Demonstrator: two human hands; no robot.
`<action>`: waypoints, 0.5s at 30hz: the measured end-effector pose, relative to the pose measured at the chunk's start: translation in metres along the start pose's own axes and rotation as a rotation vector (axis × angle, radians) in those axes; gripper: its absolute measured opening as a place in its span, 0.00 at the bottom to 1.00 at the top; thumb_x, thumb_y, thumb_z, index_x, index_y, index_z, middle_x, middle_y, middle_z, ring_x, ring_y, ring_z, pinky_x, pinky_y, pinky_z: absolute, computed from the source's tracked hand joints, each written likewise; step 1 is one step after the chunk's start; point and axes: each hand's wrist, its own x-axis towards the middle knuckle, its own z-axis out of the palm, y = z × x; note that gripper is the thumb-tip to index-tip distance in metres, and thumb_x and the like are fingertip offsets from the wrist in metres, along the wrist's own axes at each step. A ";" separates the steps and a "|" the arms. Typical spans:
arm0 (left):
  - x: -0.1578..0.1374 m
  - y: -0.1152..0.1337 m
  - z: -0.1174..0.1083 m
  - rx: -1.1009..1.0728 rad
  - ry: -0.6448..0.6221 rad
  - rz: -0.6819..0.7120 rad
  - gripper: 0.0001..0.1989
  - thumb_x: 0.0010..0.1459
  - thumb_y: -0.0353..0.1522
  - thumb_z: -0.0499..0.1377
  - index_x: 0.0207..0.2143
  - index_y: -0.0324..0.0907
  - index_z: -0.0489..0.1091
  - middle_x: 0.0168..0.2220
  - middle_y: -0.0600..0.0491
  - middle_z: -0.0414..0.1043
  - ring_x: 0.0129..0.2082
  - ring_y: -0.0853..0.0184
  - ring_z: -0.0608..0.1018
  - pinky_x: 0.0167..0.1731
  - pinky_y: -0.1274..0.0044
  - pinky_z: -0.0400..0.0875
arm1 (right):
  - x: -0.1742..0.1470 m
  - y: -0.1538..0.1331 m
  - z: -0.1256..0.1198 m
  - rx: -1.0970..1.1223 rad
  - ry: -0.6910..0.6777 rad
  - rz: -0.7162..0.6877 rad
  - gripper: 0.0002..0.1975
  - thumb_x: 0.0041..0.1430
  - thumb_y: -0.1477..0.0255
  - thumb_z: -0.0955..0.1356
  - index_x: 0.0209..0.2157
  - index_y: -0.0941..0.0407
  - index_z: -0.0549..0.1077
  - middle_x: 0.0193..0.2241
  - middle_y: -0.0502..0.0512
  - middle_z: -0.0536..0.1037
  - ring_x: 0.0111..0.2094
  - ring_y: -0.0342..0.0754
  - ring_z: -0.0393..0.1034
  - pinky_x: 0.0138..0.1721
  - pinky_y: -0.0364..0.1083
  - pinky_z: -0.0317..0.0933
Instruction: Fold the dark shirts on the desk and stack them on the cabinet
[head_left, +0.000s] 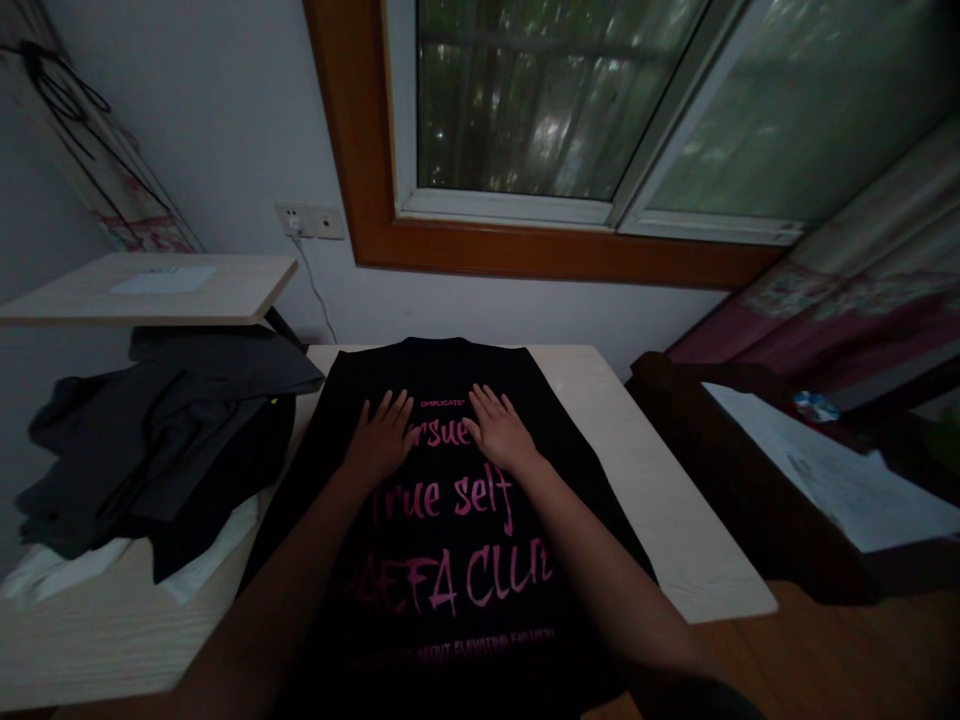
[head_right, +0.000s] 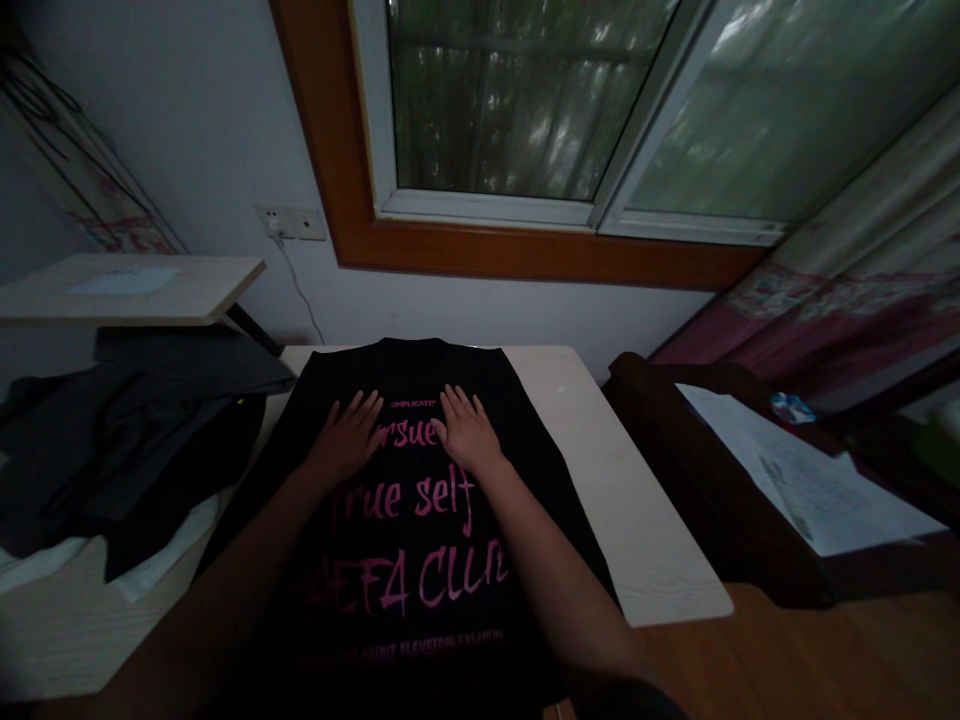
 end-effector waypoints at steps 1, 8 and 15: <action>0.000 0.001 0.000 -0.002 -0.004 0.017 0.30 0.71 0.44 0.42 0.71 0.44 0.53 0.73 0.48 0.49 0.73 0.54 0.52 0.69 0.53 0.47 | -0.001 -0.001 0.000 -0.003 0.000 -0.005 0.33 0.73 0.56 0.54 0.70 0.61 0.56 0.72 0.62 0.52 0.73 0.55 0.44 0.71 0.59 0.39; -0.004 0.010 0.001 -0.019 0.005 0.139 0.30 0.71 0.43 0.43 0.70 0.42 0.55 0.73 0.46 0.49 0.73 0.54 0.53 0.69 0.57 0.50 | -0.006 -0.009 -0.002 -0.009 -0.011 -0.076 0.32 0.73 0.57 0.55 0.70 0.60 0.56 0.72 0.59 0.52 0.73 0.54 0.44 0.72 0.60 0.39; -0.003 0.014 -0.001 -0.052 -0.007 0.146 0.27 0.71 0.43 0.45 0.69 0.47 0.58 0.73 0.47 0.50 0.72 0.53 0.54 0.68 0.56 0.52 | -0.008 -0.013 -0.009 0.021 -0.010 -0.136 0.29 0.73 0.59 0.56 0.70 0.56 0.58 0.71 0.57 0.55 0.72 0.54 0.45 0.71 0.60 0.41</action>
